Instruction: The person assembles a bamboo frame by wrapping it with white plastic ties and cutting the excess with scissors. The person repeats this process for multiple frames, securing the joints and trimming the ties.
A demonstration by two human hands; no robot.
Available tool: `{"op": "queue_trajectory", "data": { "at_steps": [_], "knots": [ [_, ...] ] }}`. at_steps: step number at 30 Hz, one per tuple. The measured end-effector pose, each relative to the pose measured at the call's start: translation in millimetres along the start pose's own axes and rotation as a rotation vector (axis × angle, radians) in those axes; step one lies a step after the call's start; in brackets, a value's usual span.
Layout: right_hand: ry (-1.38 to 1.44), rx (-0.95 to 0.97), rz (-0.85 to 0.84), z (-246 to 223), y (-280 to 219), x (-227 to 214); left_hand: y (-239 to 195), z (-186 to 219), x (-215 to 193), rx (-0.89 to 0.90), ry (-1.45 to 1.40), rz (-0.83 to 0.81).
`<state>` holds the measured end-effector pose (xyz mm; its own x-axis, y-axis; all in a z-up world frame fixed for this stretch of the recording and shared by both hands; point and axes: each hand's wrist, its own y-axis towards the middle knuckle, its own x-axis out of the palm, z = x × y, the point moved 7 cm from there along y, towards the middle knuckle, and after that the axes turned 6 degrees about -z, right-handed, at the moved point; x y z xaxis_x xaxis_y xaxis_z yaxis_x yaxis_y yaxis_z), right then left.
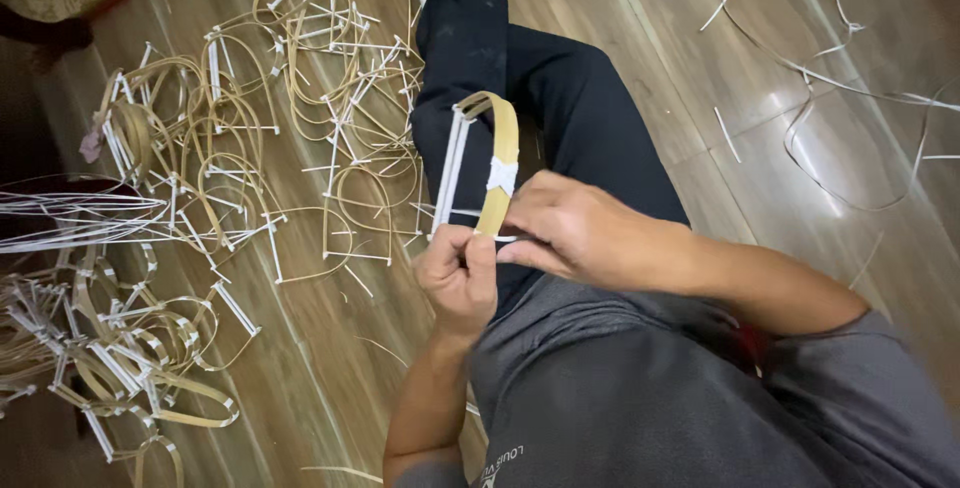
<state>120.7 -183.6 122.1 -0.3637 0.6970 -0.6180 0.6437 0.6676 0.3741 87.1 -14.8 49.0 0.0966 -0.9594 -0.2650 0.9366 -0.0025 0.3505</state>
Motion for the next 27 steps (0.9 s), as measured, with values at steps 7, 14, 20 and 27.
{"op": "queue_trajectory", "data": {
  "at_steps": [7, 14, 20, 27],
  "knots": [
    [0.435, 0.218, -0.156, 22, -3, 31, -4, -9, -8, -0.021, -0.096, 0.015],
    [0.653, 0.337, -0.280, 71, -15, 62, -8, -19, -27, -0.167, -0.537, 0.076],
    [0.570, -0.186, -0.077, 65, 23, 48, -29, 10, 21, -0.300, -0.532, -0.495],
    [0.289, -0.392, -0.028, 24, 54, 28, -31, -1, 6, -0.423, -0.557, -0.542]
  ]
}}
